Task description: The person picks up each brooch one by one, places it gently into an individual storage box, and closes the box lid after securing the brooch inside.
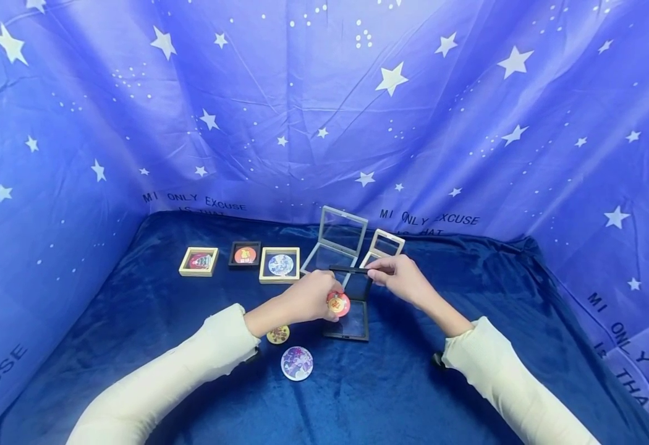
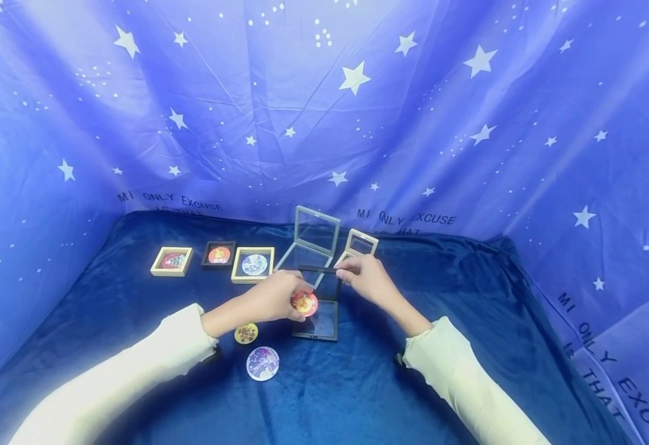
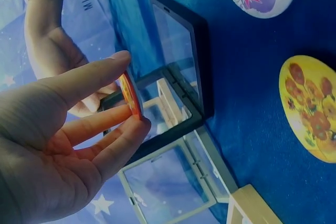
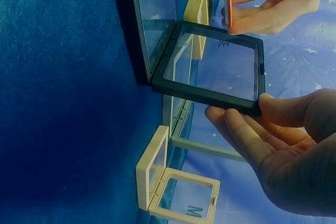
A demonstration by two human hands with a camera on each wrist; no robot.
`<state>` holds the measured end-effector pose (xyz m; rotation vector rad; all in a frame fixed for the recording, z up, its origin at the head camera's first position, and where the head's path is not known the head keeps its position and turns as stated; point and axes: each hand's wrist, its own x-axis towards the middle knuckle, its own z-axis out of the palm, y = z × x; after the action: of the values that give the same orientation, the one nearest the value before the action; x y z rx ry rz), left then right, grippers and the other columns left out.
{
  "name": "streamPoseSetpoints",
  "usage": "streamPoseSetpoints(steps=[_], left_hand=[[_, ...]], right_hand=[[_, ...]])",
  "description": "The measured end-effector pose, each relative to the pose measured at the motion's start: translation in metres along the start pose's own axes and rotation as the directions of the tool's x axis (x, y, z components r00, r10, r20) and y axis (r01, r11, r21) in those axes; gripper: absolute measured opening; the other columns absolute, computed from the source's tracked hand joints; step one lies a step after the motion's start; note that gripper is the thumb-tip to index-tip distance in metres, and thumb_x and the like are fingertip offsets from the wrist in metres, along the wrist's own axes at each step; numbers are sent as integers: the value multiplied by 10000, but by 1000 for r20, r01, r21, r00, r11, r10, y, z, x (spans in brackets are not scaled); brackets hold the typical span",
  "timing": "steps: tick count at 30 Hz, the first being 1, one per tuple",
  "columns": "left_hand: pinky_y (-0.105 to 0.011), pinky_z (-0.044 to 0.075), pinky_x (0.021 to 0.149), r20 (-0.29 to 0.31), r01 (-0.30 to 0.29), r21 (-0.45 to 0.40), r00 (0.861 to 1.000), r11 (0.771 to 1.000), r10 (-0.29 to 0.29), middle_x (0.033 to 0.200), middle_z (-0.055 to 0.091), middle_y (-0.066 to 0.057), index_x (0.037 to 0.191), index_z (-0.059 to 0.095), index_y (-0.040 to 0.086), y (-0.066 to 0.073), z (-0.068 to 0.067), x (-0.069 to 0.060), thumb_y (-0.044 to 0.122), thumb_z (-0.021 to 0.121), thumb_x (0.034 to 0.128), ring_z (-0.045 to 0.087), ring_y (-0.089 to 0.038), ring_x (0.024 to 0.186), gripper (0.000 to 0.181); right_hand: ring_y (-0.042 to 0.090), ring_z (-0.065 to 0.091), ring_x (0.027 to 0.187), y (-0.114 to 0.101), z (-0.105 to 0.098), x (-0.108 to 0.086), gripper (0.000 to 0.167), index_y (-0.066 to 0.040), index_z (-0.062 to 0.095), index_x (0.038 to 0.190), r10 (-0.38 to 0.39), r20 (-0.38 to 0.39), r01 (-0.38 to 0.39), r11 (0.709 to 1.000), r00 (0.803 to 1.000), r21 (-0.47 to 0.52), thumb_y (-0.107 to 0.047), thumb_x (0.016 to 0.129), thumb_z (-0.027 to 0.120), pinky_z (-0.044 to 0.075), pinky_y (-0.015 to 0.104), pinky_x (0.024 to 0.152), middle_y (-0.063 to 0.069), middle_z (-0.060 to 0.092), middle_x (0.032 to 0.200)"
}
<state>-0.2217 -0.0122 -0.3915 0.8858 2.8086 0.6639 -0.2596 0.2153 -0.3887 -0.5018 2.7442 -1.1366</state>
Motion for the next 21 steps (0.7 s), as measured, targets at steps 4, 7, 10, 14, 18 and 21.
streamPoseSetpoints(steps=[4, 7, 10, 14, 18, 21], left_hand=[[-299, 547, 801, 8, -16, -2, 1000, 1000, 16, 1026, 707, -88, 1133, 758, 19, 1, 4, 3, 191, 915, 752, 640, -169, 891, 447], [-281, 545, 788, 21, -13, 7, 1000, 1000, 13, 1031, 708, -86, 1136, 757, 24, 4, 5, 6, 200, 913, 756, 645, -163, 882, 447], [-273, 551, 781, 36, -1, 21, 999, 1000, 0, 1035, 728, -82, 1129, 760, 29, 7, 5, 9, 210, 915, 756, 654, -150, 868, 443], [-265, 548, 767, 50, 13, 41, 999, 999, -15, 1017, 743, -75, 1099, 769, 34, 11, 4, 14, 220, 923, 748, 646, -131, 829, 426], [-263, 544, 757, 67, 21, 52, 997, 998, -25, 1020, 742, -72, 1084, 773, 40, 14, 2, 17, 226, 925, 747, 641, -128, 815, 414], [-257, 539, 746, 74, 18, 68, 997, 998, -23, 1015, 744, -63, 1072, 776, 45, 15, 3, 20, 235, 926, 745, 638, -120, 803, 407]], right_hand=[[374, 727, 918, 2, 1, 2, 205, 13, 751, 1122, 1, -5, -1, 1000, 1000, 0, -107, 1000, 639, 586, 352, 747, 184, 767, 1001], [377, 734, 921, 2, 1, 2, 206, 17, 752, 1118, -1, -1, 1, 1000, 1000, 0, -108, 999, 639, 595, 364, 753, 189, 768, 1008], [381, 733, 921, 2, 0, 2, 204, 13, 756, 1115, 4, 4, -4, 1000, 1000, -1, -109, 997, 642, 588, 361, 741, 185, 772, 1003], [377, 732, 924, 2, -3, 2, 205, 0, 762, 1121, 18, 10, -18, 1000, 1000, -8, -112, 993, 648, 565, 337, 710, 173, 777, 1006], [372, 737, 927, 1, -4, 3, 209, 2, 761, 1131, 17, 19, -16, 1000, 1000, -16, -108, 988, 654, 564, 327, 694, 178, 777, 1017], [374, 739, 929, 1, -4, 4, 212, 6, 759, 1136, 22, 24, -22, 1000, 999, -17, -101, 986, 655, 561, 317, 685, 183, 775, 1024]])
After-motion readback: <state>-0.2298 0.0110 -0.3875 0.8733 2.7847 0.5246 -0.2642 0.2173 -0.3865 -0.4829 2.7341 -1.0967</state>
